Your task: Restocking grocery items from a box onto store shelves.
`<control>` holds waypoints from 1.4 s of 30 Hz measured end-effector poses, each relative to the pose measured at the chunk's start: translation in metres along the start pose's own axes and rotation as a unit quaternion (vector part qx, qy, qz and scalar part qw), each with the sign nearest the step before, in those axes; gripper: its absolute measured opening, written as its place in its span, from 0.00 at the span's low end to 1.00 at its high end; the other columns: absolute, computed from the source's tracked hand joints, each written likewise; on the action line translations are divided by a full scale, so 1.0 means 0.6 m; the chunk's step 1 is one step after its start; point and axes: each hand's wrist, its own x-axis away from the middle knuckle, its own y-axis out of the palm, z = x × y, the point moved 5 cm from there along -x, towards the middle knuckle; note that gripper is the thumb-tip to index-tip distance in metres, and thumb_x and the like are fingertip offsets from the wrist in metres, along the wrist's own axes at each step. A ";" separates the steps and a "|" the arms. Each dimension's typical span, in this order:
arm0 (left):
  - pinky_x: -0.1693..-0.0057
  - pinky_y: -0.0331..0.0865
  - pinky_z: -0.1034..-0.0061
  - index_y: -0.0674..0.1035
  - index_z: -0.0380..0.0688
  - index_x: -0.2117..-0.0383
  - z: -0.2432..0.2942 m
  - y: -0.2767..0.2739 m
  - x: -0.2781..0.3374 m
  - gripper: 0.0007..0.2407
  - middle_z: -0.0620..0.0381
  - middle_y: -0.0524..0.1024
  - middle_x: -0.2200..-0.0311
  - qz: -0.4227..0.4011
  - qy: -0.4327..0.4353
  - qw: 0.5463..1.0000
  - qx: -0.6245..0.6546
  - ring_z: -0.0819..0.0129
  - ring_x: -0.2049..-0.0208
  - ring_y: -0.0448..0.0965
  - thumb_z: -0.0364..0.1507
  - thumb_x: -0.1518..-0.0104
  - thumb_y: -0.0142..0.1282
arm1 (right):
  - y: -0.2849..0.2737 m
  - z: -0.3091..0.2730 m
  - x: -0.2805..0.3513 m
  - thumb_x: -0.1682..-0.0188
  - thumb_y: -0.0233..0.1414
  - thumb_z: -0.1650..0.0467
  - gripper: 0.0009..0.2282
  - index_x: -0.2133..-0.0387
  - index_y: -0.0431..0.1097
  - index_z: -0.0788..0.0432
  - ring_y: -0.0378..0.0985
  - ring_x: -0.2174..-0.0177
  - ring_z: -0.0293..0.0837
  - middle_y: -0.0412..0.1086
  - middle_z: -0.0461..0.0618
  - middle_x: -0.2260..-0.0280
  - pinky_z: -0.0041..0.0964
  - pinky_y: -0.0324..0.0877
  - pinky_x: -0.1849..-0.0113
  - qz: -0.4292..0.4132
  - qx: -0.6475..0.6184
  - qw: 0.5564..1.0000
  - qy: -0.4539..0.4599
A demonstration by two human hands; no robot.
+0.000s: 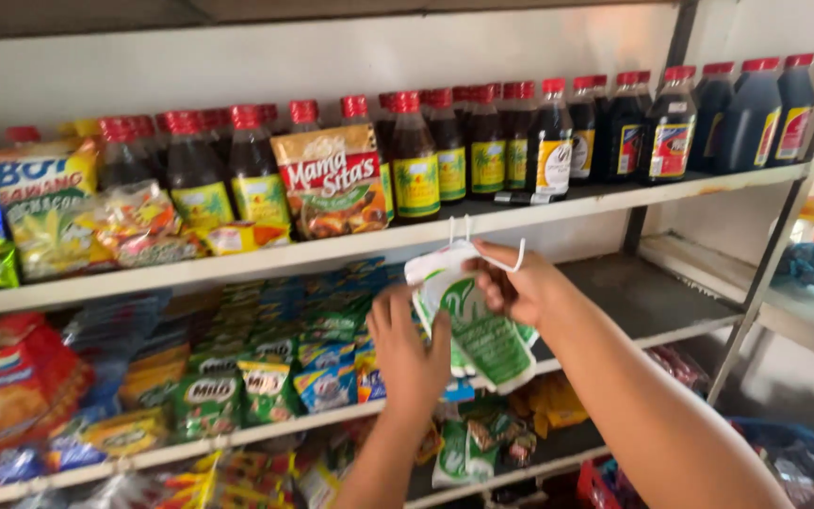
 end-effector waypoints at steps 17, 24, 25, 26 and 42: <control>0.45 0.71 0.72 0.63 0.40 0.37 -0.178 0.156 -0.056 0.33 0.46 0.73 0.46 -0.053 -0.296 0.920 0.250 0.62 0.47 0.75 0.23 0.50 0.67 | -0.009 -0.003 -0.065 0.50 0.56 0.69 0.07 0.72 0.66 0.60 0.51 0.87 0.31 0.54 0.35 0.87 0.28 0.49 0.81 -0.080 -0.057 0.995 -0.010; 0.47 0.73 0.70 0.70 0.40 0.42 -0.134 0.083 -0.063 0.27 0.49 0.77 0.50 -0.039 -0.312 0.909 0.272 0.63 0.52 0.78 0.24 0.51 0.67 | 0.054 -0.028 0.015 0.50 0.56 0.70 0.07 0.71 0.68 0.62 0.52 0.88 0.31 0.55 0.36 0.88 0.28 0.50 0.81 -0.103 -0.047 0.992 -0.049; 0.47 0.73 0.70 0.70 0.40 0.42 -0.134 0.069 -0.057 0.27 0.49 0.77 0.50 -0.035 -0.314 0.910 0.269 0.63 0.52 0.78 0.24 0.51 0.67 | 0.060 -0.022 0.032 0.50 0.56 0.70 0.07 0.71 0.68 0.62 0.52 0.88 0.31 0.55 0.36 0.88 0.28 0.50 0.81 -0.107 -0.046 0.992 -0.046; 0.47 0.72 0.71 0.71 0.39 0.43 -0.131 0.046 -0.056 0.27 0.50 0.78 0.52 -0.026 -0.273 0.934 0.227 0.64 0.53 0.79 0.24 0.51 0.68 | 0.072 -0.016 0.046 0.50 0.56 0.70 0.07 0.71 0.68 0.62 0.53 0.88 0.31 0.55 0.36 0.88 0.29 0.50 0.81 -0.115 -0.050 0.991 -0.053; 0.54 0.67 0.72 0.77 0.43 0.55 -0.131 -0.406 0.042 0.14 0.54 0.74 0.62 0.110 -0.076 0.991 -0.007 0.65 0.62 0.73 0.20 0.47 0.64 | 0.446 0.191 0.206 0.51 0.56 0.70 0.07 0.73 0.71 0.63 0.55 0.89 0.33 0.58 0.39 0.87 0.31 0.51 0.82 -0.204 -0.106 0.973 -0.025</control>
